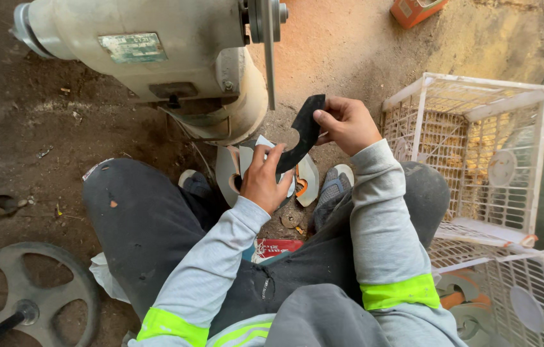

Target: The person sits on the ground and uses a belt sander to grind the edges of several shoe sole parts. They handle each piece individually, pressing it against the moving belt to smooth the surfaces.

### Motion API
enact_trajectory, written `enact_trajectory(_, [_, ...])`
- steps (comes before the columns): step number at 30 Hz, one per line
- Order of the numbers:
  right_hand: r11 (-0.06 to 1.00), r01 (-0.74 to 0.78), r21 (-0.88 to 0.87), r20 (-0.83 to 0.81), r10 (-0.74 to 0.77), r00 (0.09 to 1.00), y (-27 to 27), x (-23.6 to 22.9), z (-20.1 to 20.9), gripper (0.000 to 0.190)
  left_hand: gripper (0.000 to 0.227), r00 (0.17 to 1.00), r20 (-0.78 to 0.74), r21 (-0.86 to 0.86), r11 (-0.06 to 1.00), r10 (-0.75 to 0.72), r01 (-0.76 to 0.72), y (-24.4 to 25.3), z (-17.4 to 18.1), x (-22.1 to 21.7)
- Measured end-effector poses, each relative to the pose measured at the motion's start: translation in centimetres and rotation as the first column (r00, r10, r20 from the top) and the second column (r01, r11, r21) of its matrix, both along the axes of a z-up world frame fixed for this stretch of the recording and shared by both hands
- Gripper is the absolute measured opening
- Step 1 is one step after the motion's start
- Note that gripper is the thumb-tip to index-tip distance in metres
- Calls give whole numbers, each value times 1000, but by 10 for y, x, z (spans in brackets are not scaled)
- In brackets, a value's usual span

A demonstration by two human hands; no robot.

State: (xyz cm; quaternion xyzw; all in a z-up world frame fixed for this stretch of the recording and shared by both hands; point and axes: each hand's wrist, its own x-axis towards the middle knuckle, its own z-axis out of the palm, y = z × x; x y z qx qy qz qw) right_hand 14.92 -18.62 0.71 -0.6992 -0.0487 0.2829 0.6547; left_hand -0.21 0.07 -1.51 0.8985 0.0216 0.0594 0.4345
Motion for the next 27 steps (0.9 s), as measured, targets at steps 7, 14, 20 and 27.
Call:
enact_trajectory(7, [997, -43, 68, 187, 29, 982, 32, 0, 1, 32, 62, 896, -421, -664, 721, -141, -198, 2, -19, 29])
enact_trajectory(14, [982, 149, -114, 588, -54, 807, 79, 4, 11, 57, 44, 941, -271, -760, 645, -204, -79, 35, -17, 61])
enact_trajectory(20, [991, 115, -74, 654, -39, 755, 73, -15, 3, 61, 41, 941, -256, -765, 642, -224, -55, 33, -21, 37])
enact_trajectory(27, [964, -228, -141, 174, 250, 952, 11, -12, 10, 43, 49, 999, -23, -96, 994, 44, -46, 22, -30, -10])
